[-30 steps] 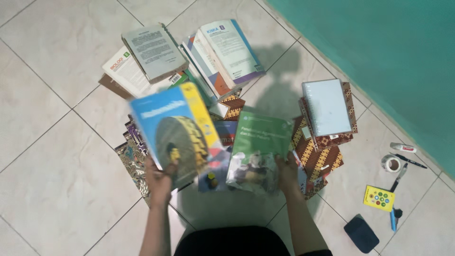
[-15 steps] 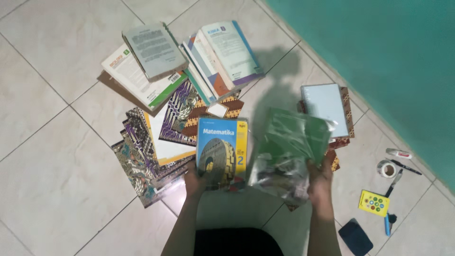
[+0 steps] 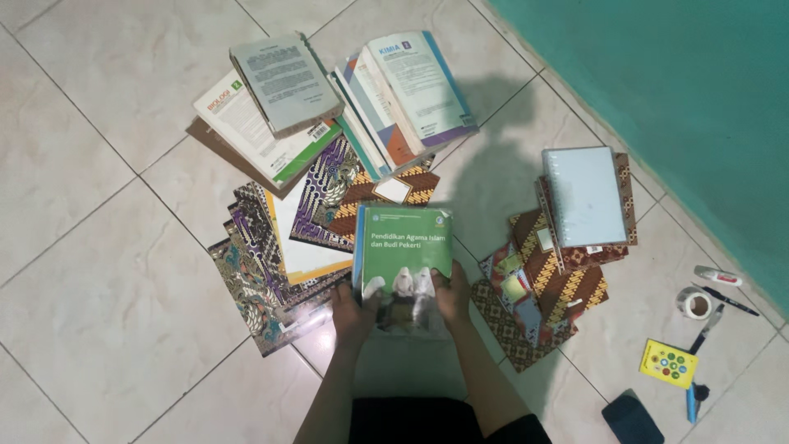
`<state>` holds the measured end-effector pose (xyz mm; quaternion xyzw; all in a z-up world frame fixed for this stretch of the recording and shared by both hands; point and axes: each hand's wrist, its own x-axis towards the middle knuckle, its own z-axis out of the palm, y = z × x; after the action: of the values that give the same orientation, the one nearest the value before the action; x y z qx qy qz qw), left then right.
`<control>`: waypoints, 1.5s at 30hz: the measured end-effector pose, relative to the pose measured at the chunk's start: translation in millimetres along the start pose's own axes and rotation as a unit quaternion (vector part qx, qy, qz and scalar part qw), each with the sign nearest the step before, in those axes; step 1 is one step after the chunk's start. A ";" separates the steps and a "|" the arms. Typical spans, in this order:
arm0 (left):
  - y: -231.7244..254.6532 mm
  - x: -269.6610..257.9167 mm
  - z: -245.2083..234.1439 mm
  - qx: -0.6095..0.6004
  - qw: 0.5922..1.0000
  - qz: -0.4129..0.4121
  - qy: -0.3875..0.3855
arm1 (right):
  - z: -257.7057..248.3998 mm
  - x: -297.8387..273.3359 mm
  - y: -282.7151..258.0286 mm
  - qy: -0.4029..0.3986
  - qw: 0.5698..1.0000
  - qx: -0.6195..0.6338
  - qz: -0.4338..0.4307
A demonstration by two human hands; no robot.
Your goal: The person organizes glasses into a case with a cleaning cloth, places the case and tissue boxes onto shelves in a cabinet, and then sorts a pile of books on the floor.
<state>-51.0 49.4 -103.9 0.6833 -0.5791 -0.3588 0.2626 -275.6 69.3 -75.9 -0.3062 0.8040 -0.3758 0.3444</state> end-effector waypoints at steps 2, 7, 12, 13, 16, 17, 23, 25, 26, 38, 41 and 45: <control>5.1 -0.3 0.4 -0.024 1.000 -0.007 -0.009 | -8.2 8.9 -1.1 -0.027 0.981 -0.134 -0.136; 50.6 15.2 -38.1 -0.136 0.980 -0.096 -0.110 | 1.5 4.5 12.2 -0.069 0.994 0.065 -0.053; 129.6 4.5 -84.2 -0.036 0.976 -0.098 -0.193 | 1.8 10.1 7.7 -0.130 0.978 0.143 0.073; 143.5 0.4 -88.5 -0.036 0.976 -0.097 -0.191 | 0.7 2.7 -4.8 -0.053 0.993 -0.100 -0.015; 171.3 -18.8 -98.7 0.054 0.989 0.002 -0.138 | -19.1 -36.3 -57.9 -0.086 0.994 -0.064 -0.022; 177.1 -22.3 -99.4 0.077 0.987 0.075 -0.122 | -27.2 -46.1 -76.8 -0.191 0.956 0.213 0.056; 186.9 -68.7 -69.7 0.143 0.955 0.246 -0.081 | -32.0 -62.3 -102.3 -0.098 0.978 0.127 0.135; 185.6 -76.9 -55.2 0.155 0.952 0.258 -0.060 | -35.6 -63.3 -88.7 -0.059 0.992 0.107 0.039; 183.9 -86.6 -51.0 0.116 0.957 0.257 -0.069 | -39.4 -70.6 -77.8 -0.020 0.995 0.083 -0.046; 61.7 -28.8 -15.5 -0.317 0.934 -0.003 -0.164 | -95.2 -77.3 -36.7 -0.073 0.936 0.324 0.113; 27.6 12.0 -27.4 -0.204 0.959 -0.040 -0.194 | -97.4 -78.5 -46.3 -0.116 0.958 0.256 0.052; 26.2 34.7 -39.2 -0.391 0.840 -0.100 -0.364 | -97.2 -85.5 -63.2 -0.173 0.968 0.182 0.001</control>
<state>-33.2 8.1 -66.4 0.3982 -0.3733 -0.8024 0.2415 -287.9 138.3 50.0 -0.2983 0.6504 -0.4569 0.5284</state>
